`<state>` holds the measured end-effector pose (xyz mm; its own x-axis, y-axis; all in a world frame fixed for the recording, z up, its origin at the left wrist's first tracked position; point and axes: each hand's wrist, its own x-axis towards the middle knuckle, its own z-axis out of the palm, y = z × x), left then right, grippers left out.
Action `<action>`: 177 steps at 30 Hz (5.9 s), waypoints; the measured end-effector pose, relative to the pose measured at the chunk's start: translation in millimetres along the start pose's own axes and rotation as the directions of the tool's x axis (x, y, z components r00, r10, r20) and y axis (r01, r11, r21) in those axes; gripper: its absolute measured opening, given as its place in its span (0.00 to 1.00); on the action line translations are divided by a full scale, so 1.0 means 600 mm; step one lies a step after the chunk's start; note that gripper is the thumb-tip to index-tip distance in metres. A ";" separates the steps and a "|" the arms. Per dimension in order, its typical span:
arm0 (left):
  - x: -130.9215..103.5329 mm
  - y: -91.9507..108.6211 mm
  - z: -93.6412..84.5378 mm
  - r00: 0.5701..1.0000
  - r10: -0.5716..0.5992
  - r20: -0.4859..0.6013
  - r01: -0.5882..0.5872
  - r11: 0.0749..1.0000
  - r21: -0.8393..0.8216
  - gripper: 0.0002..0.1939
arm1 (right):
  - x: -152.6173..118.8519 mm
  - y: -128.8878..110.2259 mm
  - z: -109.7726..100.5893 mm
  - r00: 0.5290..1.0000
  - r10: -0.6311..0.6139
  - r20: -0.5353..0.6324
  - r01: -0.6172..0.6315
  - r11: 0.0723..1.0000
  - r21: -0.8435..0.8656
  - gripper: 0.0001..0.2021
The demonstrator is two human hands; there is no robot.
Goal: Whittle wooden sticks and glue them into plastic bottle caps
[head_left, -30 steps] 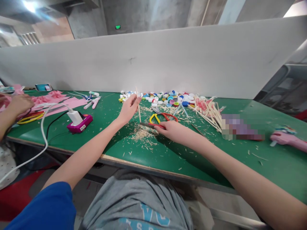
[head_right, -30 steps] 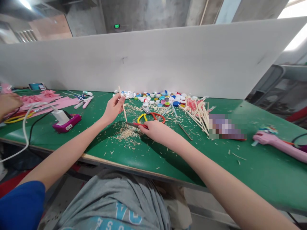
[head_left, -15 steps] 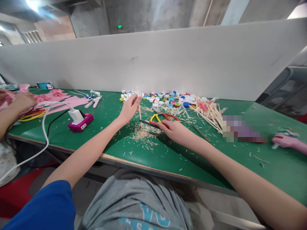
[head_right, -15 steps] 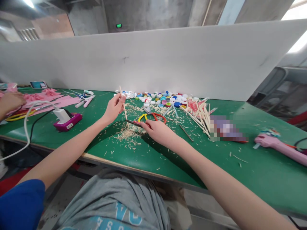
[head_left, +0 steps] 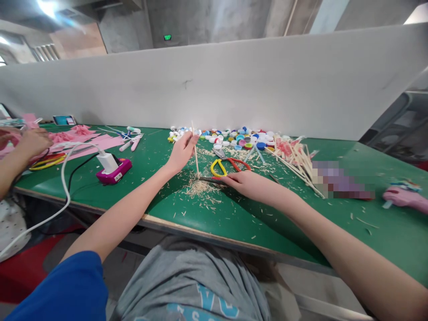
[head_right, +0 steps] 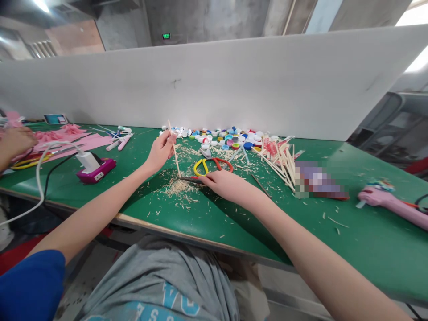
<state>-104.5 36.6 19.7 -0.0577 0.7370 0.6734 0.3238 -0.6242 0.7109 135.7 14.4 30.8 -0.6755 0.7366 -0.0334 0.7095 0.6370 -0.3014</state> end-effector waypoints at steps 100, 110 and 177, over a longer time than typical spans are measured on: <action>0.003 0.019 -0.010 0.990 0.112 0.088 -0.128 0.969 0.209 0.23 | 0.030 0.000 0.018 0.897 -0.212 -0.388 0.233 0.972 0.008 0.22; 0.010 0.014 -0.007 0.981 0.131 0.143 -0.162 0.959 0.233 0.23 | 0.026 0.015 0.015 0.848 -0.281 -0.450 0.156 0.943 -0.294 0.23; 0.002 0.015 0.002 0.985 0.125 0.121 -0.148 0.968 0.201 0.23 | -0.005 0.023 -0.018 0.990 -0.067 -0.125 0.050 0.990 -0.129 0.21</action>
<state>-100.3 32.2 26.4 0.0981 0.6789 0.7276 0.5118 -0.6615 0.5482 149.6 23.8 37.2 -0.6908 0.7152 0.1062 0.6945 0.6972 -0.1776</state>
